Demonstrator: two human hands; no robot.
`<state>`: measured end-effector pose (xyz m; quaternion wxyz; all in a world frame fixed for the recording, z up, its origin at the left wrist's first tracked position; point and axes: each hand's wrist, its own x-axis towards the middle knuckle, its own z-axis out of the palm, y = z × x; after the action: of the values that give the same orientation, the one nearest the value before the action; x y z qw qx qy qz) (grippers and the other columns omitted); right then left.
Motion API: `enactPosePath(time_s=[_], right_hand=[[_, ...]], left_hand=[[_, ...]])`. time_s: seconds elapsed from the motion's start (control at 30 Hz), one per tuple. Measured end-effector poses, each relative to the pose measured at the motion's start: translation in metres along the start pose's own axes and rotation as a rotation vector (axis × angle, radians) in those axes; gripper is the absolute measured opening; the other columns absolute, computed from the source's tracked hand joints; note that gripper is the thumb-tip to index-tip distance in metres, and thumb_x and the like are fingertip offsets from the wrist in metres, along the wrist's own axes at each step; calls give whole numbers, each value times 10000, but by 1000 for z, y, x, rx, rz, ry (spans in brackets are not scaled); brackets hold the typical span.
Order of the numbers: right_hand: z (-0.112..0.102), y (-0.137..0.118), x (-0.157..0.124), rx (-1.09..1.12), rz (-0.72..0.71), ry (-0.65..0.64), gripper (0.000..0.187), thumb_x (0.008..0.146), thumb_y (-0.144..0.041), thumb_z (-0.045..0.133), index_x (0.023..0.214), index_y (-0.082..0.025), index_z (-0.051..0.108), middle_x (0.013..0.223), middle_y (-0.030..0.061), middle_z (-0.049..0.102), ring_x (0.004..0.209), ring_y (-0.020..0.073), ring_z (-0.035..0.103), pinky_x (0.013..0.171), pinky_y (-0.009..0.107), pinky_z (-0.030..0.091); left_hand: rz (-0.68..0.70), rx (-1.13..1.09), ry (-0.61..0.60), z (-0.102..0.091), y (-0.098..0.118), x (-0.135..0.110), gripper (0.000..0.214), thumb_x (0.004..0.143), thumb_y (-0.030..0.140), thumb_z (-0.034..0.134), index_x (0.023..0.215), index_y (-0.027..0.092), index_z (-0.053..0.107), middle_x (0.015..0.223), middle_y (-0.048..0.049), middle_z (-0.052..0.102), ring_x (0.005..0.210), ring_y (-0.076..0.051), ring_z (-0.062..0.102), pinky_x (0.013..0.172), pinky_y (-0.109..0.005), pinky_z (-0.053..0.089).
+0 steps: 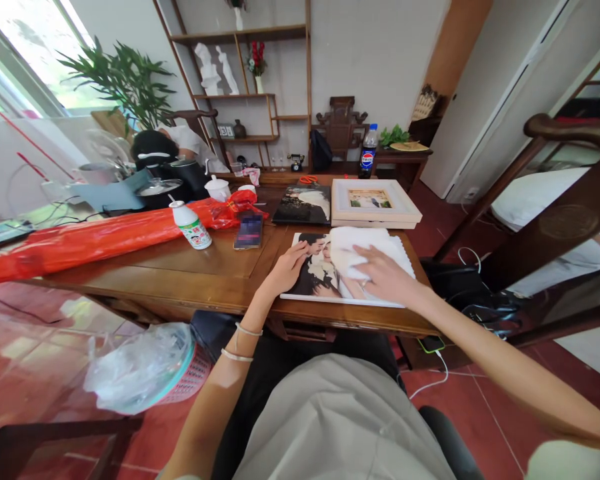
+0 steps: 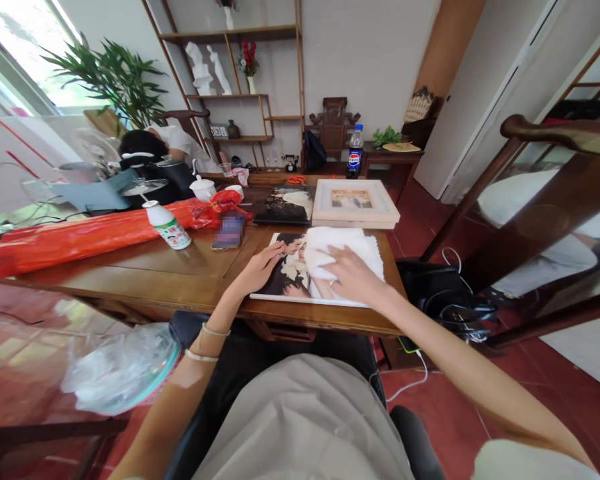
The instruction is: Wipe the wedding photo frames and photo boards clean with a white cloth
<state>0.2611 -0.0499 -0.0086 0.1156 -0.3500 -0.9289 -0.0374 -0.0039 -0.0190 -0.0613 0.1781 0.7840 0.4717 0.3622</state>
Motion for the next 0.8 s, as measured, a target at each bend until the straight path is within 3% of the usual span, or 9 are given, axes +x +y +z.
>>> enactPosePath(time_s=[0.1,0.2,0.3,0.47,0.57,0.67,0.8], right_hand=[[-3,-43,-19,71,-118,-32,337,710,-111,562,1005,-195,704,1478,84,367,1376,308,272,1104,547,203],[-4,-63,-25,116,-192,-53,338,703,-132,575,1014,-183,697,1499,77,329,1393,291,234,1127,520,165],[-4,-46,-12,117,-178,-44,313,722,-114,558,998,-166,698,1440,117,422,1369,256,301,1122,478,206],[0,25,23,78,-60,8,275,868,-213,498,1080,-205,673,1322,86,560,1259,272,459,1048,472,335],[2,53,32,31,85,8,321,923,-317,440,1139,-192,642,1265,90,603,1222,297,490,1009,476,377],[0,49,26,-9,126,-21,323,920,-289,429,1141,-178,638,1305,107,569,1248,302,467,985,460,403],[-15,-2,-3,-6,62,-91,263,808,-143,513,997,-166,694,1437,121,423,1264,319,447,954,454,439]], left_hand=[[16,7,-1,0,-2,1,412,930,270,341,1241,111,560,1394,-125,476,1329,-201,397,1134,-375,277],[27,7,-12,0,-4,2,419,927,257,328,1243,105,557,1397,-129,471,1330,-204,396,1128,-387,289],[31,8,-20,-1,-3,2,427,930,257,322,1247,92,554,1400,-136,466,1332,-205,393,1130,-380,288],[9,9,2,-1,0,0,405,934,271,344,1240,119,563,1392,-119,479,1326,-202,402,1132,-380,281],[-6,-4,-1,-1,2,0,407,935,267,343,1251,123,553,1393,-113,480,1322,-195,408,1129,-366,287],[-12,-11,-6,-1,2,0,408,935,269,343,1255,123,550,1397,-112,475,1324,-191,405,1132,-357,281],[6,-12,4,-1,1,0,399,934,277,347,1237,134,565,1393,-108,481,1327,-197,401,1133,-366,277]])
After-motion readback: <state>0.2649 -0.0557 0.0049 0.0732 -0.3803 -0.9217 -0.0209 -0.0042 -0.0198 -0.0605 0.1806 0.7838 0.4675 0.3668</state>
